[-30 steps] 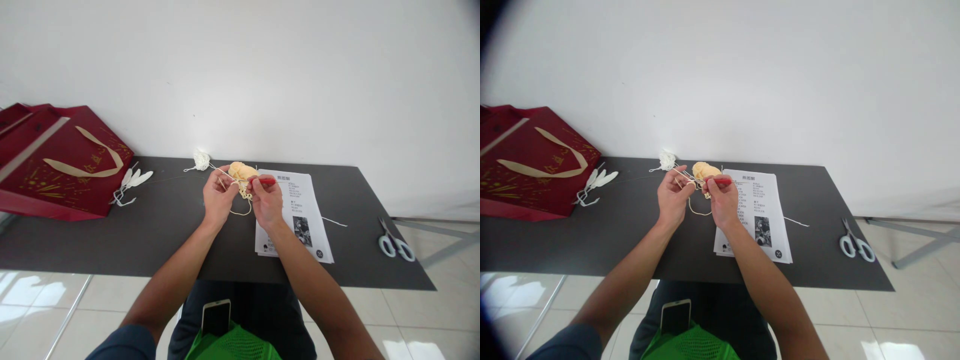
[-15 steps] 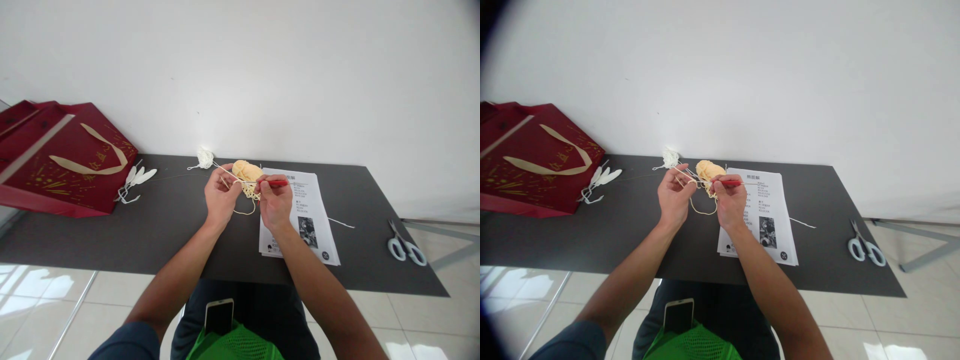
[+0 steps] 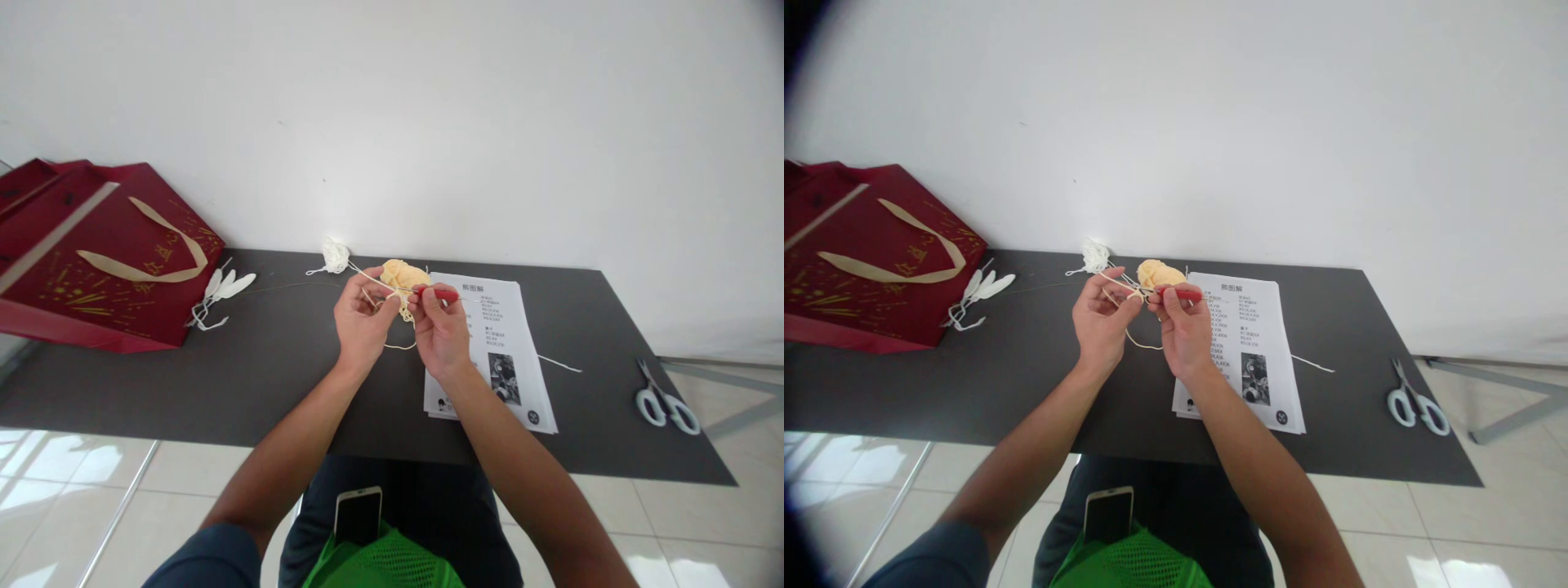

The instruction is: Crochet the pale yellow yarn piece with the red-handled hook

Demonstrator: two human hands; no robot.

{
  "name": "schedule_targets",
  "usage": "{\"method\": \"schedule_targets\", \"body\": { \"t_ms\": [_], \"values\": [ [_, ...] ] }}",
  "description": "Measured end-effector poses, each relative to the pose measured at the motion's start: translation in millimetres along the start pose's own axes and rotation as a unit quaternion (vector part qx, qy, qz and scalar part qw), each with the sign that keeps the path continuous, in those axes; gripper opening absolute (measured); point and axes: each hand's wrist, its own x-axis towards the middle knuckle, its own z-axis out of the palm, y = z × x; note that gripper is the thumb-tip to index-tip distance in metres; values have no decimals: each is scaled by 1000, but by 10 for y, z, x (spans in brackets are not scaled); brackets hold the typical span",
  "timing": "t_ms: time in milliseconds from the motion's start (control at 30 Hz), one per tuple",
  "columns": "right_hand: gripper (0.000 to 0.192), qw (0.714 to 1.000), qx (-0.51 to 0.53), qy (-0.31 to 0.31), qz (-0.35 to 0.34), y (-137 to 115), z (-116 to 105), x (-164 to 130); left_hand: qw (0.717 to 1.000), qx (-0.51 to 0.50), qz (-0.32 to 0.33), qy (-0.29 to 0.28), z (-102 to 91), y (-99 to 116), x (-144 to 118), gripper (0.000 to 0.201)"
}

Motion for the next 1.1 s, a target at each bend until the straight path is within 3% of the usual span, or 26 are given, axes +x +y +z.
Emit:
{"method": "schedule_targets", "body": {
  "t_ms": [300,800,1100],
  "values": [
    [19,999,32,3,42,-25,8,-1,999,-39,3,-18,-5,-10,-9,47],
    [22,997,50,-8,56,-53,27,-26,999,-40,-7,-11,2,4,-10,50],
    [19,999,-6,-44,-20,-88,9,-32,999,8,40,10,8,25,-16,49]
  ]
}}
